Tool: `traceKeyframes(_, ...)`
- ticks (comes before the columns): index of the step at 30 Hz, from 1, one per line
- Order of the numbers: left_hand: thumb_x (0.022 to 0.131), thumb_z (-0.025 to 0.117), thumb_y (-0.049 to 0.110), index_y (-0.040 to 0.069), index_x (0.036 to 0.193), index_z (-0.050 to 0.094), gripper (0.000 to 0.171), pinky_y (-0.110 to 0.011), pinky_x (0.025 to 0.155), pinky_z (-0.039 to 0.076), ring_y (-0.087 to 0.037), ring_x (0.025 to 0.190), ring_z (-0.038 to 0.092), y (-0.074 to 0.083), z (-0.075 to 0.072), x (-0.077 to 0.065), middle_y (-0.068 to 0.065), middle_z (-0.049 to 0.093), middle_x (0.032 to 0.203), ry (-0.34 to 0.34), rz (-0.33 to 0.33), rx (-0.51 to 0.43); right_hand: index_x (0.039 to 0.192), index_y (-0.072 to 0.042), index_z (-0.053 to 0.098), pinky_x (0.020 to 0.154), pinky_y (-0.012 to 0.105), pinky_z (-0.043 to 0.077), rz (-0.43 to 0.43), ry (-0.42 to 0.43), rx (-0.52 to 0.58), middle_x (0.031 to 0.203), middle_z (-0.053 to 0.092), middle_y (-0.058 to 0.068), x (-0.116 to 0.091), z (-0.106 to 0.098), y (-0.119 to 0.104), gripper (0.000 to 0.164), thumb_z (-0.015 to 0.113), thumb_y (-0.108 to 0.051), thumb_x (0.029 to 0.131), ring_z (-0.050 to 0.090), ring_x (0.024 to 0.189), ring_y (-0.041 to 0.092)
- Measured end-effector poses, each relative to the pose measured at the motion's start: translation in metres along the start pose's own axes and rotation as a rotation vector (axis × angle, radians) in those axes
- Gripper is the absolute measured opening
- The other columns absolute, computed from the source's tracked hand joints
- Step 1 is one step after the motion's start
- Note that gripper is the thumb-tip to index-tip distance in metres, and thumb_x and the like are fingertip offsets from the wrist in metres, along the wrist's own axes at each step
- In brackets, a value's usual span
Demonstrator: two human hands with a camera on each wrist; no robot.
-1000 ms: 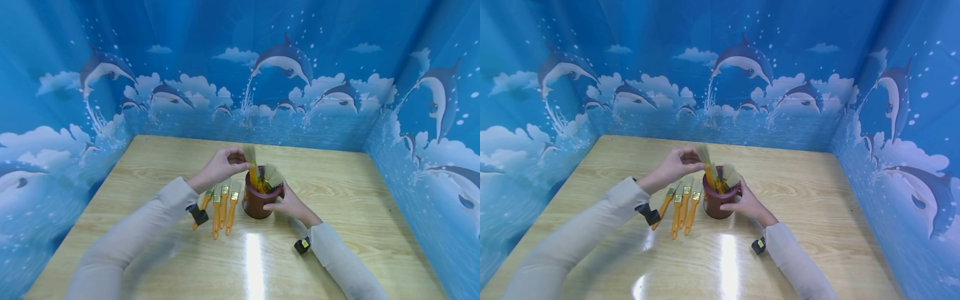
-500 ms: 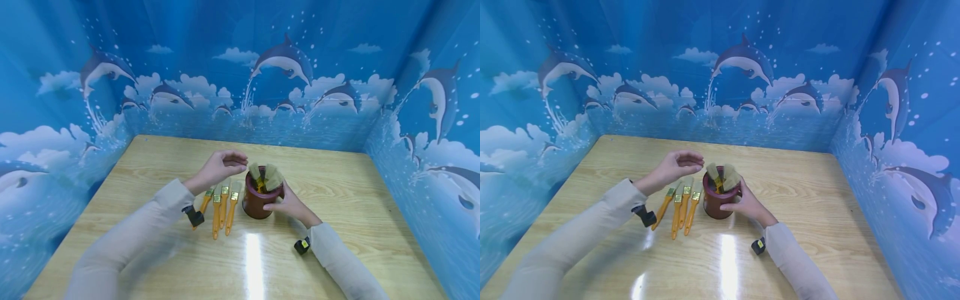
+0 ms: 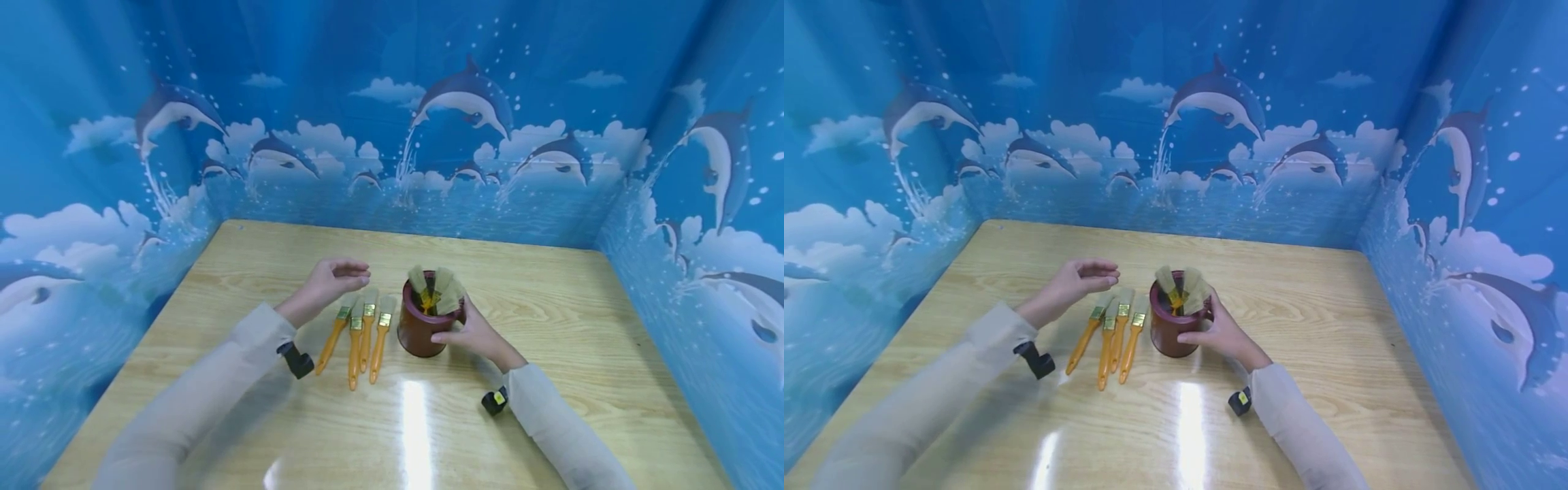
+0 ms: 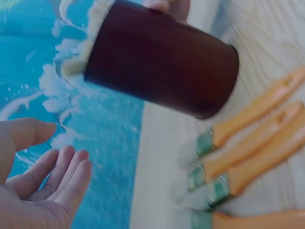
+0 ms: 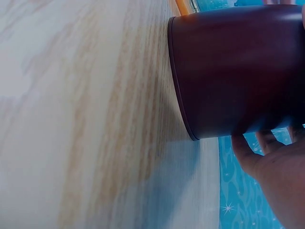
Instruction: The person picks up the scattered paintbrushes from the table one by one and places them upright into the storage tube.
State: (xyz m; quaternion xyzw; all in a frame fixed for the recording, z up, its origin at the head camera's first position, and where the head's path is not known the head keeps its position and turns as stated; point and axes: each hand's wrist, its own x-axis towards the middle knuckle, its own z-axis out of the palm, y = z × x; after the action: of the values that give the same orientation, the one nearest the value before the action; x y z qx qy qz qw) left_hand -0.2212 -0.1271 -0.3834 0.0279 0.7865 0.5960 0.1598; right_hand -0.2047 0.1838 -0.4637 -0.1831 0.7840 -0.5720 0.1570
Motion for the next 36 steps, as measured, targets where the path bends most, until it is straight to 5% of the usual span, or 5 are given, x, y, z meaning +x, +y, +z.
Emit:
traceKeyframes(11,0.094,0.062,0.016,0.001,0.132,0.051,0.042,-0.046,0.104,0.043,-0.031,0.12,0.054,-0.033,-0.016,0.005,-0.018,0.056,0.13,0.085,-0.117,-0.029,0.153,-0.031,0.004,0.113,0.057,0.022,-0.004,-0.001,-0.005,0.156,0.022,0.007,0.0,-0.001,0.002,0.107,0.081,-0.024,0.079,0.028,0.14,0.033)
traceKeyframes(18,0.093,0.063,0.015,0.001,0.129,0.054,0.04,-0.041,0.096,0.05,-0.03,0.113,0.058,-0.05,-0.019,0.007,-0.019,0.06,0.124,0.111,-0.136,0.12,0.153,-0.032,0.001,0.114,0.056,0.022,-0.016,-0.009,-0.015,0.157,0.018,0.005,0.002,-0.001,0.002,0.108,0.079,-0.019,0.08,0.026,0.141,0.031)
traceKeyframes(26,0.087,0.069,0.012,-0.005,0.126,0.055,0.045,-0.037,0.088,0.054,-0.029,0.104,0.062,-0.073,-0.016,0.011,-0.019,0.064,0.116,0.065,-0.123,0.309,0.154,-0.022,0.0,0.114,0.057,0.022,-0.002,-0.021,-0.003,0.157,0.018,0.012,-0.001,0.0,-0.01,0.108,0.078,-0.013,0.08,0.025,0.141,0.035)
traceKeyframes(36,0.08,0.079,0.016,-0.004,0.113,0.063,0.042,-0.035,0.081,0.054,-0.024,0.093,0.063,-0.087,-0.002,0.012,-0.014,0.067,0.103,0.157,-0.103,0.448,0.154,-0.019,0.001,0.113,0.058,0.022,-0.016,-0.027,0.008,0.156,0.018,0.013,-0.008,0.003,-0.028,0.106,0.077,-0.013,0.081,0.026,0.14,0.037)
